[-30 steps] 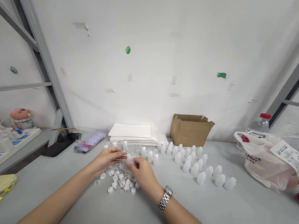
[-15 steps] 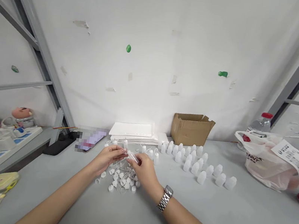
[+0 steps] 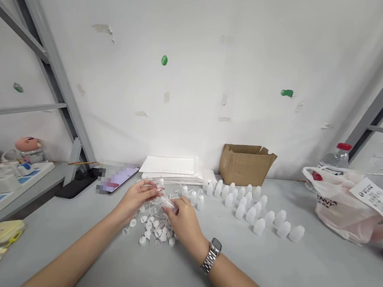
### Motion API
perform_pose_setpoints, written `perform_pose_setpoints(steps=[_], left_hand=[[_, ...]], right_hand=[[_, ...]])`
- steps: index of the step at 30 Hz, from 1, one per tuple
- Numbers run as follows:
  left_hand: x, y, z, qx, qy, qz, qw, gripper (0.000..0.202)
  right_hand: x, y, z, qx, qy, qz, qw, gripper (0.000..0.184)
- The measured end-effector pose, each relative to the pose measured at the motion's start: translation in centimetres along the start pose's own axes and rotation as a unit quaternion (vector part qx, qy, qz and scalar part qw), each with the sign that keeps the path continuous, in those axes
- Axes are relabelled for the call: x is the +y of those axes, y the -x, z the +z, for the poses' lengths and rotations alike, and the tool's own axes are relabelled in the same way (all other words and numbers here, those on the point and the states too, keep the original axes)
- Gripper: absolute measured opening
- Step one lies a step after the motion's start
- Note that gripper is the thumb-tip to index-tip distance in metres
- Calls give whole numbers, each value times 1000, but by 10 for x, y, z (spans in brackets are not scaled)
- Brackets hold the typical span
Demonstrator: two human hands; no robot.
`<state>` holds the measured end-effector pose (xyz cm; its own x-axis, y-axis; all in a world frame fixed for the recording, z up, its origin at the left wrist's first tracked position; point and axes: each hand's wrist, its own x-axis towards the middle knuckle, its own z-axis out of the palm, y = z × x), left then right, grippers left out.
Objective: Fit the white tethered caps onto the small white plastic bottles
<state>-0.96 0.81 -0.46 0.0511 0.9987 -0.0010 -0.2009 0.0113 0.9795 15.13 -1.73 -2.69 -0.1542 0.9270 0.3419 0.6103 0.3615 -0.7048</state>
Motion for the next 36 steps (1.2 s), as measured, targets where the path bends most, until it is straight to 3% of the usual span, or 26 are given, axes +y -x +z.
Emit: perform_pose_setpoints(steps=[6, 12, 18, 30, 36], left_hand=[[-1, 1, 0, 10, -29, 42, 999, 42], [-2, -1, -1, 33, -69, 19, 997, 31], [-1, 1, 2, 60, -89, 38, 993, 28], [-4, 1, 2, -18, -44, 0, 999, 30], [-7, 0, 2, -25, -44, 12, 999, 30]], right_hand=[[3, -1, -1, 9, -4, 2, 1000, 16], [0, 0, -3, 15, -29, -10, 999, 19], [-4, 2, -4, 28, -61, -36, 997, 21], [-7, 2, -6, 11, -52, -45, 998, 21], [-3, -1, -6, 6, -35, -36, 999, 19]])
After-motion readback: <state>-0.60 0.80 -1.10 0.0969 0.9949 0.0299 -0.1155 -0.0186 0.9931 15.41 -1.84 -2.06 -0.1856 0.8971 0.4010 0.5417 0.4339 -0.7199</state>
